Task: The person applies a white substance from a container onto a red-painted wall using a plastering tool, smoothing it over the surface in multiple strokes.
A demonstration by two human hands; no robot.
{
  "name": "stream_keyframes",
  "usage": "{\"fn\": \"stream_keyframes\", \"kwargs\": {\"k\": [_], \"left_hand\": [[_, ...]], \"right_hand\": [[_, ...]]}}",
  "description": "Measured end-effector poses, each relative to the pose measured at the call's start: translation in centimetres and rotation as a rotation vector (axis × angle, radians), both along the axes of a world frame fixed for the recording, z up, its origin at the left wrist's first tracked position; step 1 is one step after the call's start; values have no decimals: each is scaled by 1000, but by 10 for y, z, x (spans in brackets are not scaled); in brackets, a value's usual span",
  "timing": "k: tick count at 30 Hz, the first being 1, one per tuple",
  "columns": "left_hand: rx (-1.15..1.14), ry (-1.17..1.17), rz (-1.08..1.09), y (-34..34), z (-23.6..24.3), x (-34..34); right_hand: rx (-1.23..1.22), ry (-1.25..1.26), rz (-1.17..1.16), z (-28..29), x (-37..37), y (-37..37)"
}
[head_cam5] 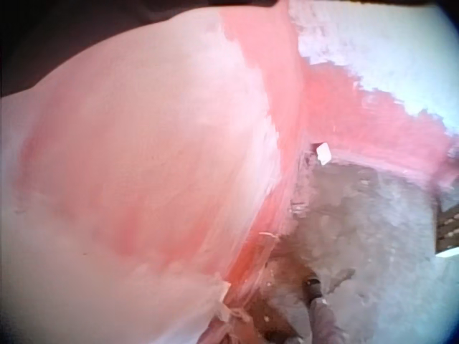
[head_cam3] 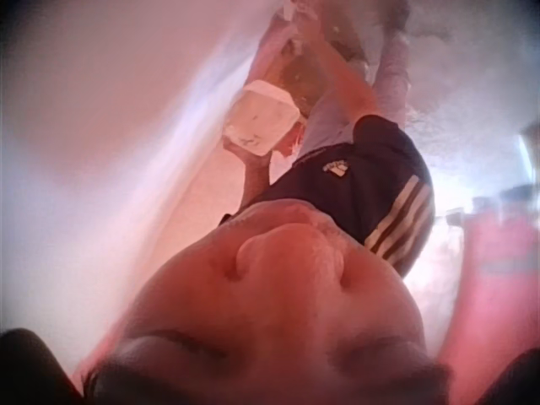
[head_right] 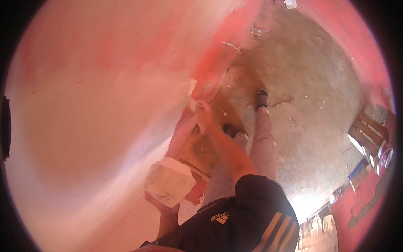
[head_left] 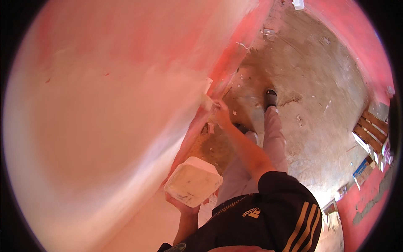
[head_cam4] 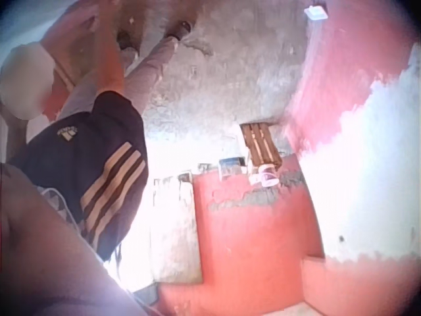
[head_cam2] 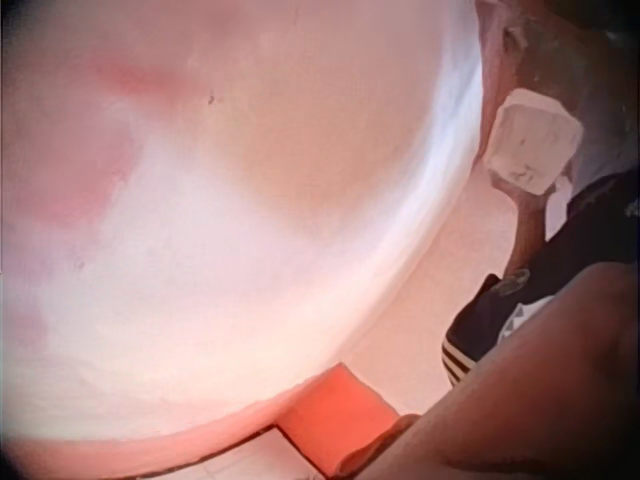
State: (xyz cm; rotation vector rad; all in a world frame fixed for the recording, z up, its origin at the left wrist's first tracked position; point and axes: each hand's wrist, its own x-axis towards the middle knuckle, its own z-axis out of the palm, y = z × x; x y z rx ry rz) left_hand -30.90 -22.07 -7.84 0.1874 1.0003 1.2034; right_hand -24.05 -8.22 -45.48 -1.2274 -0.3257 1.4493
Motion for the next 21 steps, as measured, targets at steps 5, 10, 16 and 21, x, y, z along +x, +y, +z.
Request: {"fn": "stream_keyframes", "kwargs": {"k": [5,10,16,21], "left_hand": [[-146,290,157,6,-11,8],[-20,736,-121,53,10,75],[-88,242,176,95,28,123],[-54,556,31,127,34,156]], "right_hand": [[72,549,-328,-8,92,5],[137,614,-321,42,218,87],[142,467,-250,66,296,176],[167,-17,-465,20,355,264]]}}
